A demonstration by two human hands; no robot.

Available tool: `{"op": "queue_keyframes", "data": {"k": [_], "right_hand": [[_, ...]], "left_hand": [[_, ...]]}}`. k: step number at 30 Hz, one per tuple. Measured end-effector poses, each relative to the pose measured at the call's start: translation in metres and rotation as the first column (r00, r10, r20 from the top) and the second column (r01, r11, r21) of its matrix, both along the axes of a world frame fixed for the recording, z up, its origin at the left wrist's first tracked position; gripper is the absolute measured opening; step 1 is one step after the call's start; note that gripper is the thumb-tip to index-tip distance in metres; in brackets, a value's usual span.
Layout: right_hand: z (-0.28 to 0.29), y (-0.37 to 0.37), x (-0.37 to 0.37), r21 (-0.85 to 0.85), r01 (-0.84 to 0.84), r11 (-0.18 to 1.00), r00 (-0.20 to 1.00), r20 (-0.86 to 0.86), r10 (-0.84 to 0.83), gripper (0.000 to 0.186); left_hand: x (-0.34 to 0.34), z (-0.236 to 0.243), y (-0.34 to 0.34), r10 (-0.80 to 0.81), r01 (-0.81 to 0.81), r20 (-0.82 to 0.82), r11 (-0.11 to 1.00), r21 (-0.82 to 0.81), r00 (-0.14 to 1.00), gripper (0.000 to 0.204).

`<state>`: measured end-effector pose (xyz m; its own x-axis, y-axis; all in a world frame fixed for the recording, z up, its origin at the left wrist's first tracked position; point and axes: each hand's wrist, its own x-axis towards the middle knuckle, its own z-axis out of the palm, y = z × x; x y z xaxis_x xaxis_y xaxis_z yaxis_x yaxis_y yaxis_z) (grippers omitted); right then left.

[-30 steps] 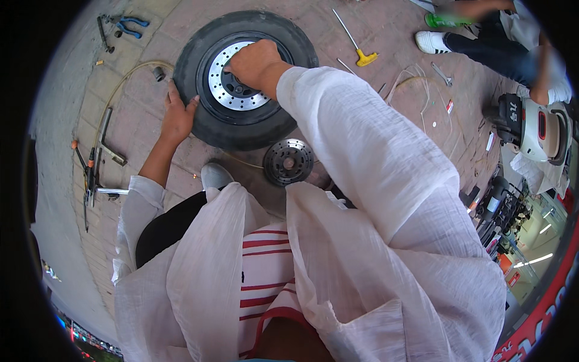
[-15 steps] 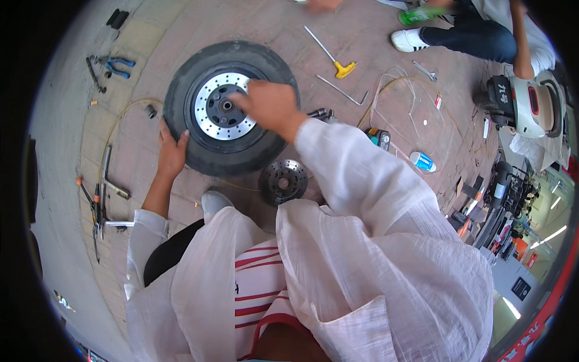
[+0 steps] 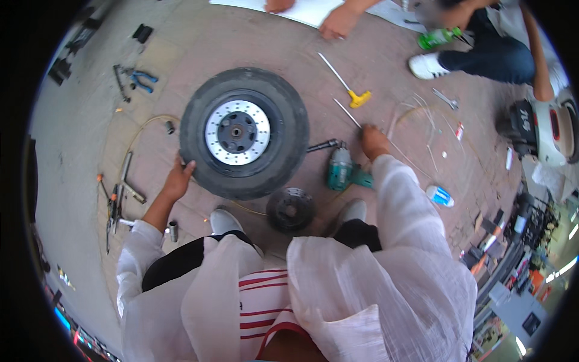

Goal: The person removes a motorcycle wheel, detaches the old brake disc using a power drill and a hex key, then installs a new brake disc onto the wheel hub. They tighten the bolts and reposition the wheel near the motorcycle.

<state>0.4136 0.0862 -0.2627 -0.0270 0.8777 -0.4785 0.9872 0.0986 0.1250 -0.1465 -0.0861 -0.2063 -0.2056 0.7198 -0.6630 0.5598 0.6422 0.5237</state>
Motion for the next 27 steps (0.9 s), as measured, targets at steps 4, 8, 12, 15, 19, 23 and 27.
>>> {"op": "queue_keyframes", "data": {"k": [4,8,12,15,19,23,27], "right_hand": [[0.068,0.010,-0.050,0.055,-0.095,0.994,0.913,-0.393,0.109,0.020],[0.153,0.009,-0.149,-0.550,0.032,0.834,0.313,-0.787,-0.531,0.020],[0.154,0.011,-0.220,-0.565,-0.185,0.804,0.208,-0.822,-0.530,0.018],[0.141,0.013,-0.249,-0.566,-0.246,0.786,0.252,-0.821,-0.512,0.017],[0.139,0.015,-0.266,-0.553,-0.257,0.792,0.289,-0.826,-0.483,0.017],[0.141,0.015,-0.274,-0.534,-0.262,0.804,0.293,-0.838,-0.460,0.018],[0.142,0.019,-0.295,-0.498,-0.270,0.824,0.231,-0.864,-0.446,0.019]], "left_hand": [[0.006,0.010,0.000,0.003,-0.002,-0.059,1.000,0.017,0.998,0.084],[0.022,0.028,0.015,0.038,-0.035,-0.081,0.999,0.032,0.996,0.090],[0.025,0.015,0.016,0.072,-0.068,-0.064,0.996,0.064,0.995,0.090],[0.025,0.010,0.009,0.085,-0.081,-0.037,0.992,0.100,0.996,0.089],[0.020,-0.008,0.004,0.115,-0.114,0.003,0.984,0.135,0.993,0.089],[0.021,-0.004,0.006,0.107,-0.104,-0.028,0.991,0.083,0.994,0.090],[0.021,-0.002,0.009,0.077,-0.072,-0.048,0.992,0.104,0.996,0.090]]}}
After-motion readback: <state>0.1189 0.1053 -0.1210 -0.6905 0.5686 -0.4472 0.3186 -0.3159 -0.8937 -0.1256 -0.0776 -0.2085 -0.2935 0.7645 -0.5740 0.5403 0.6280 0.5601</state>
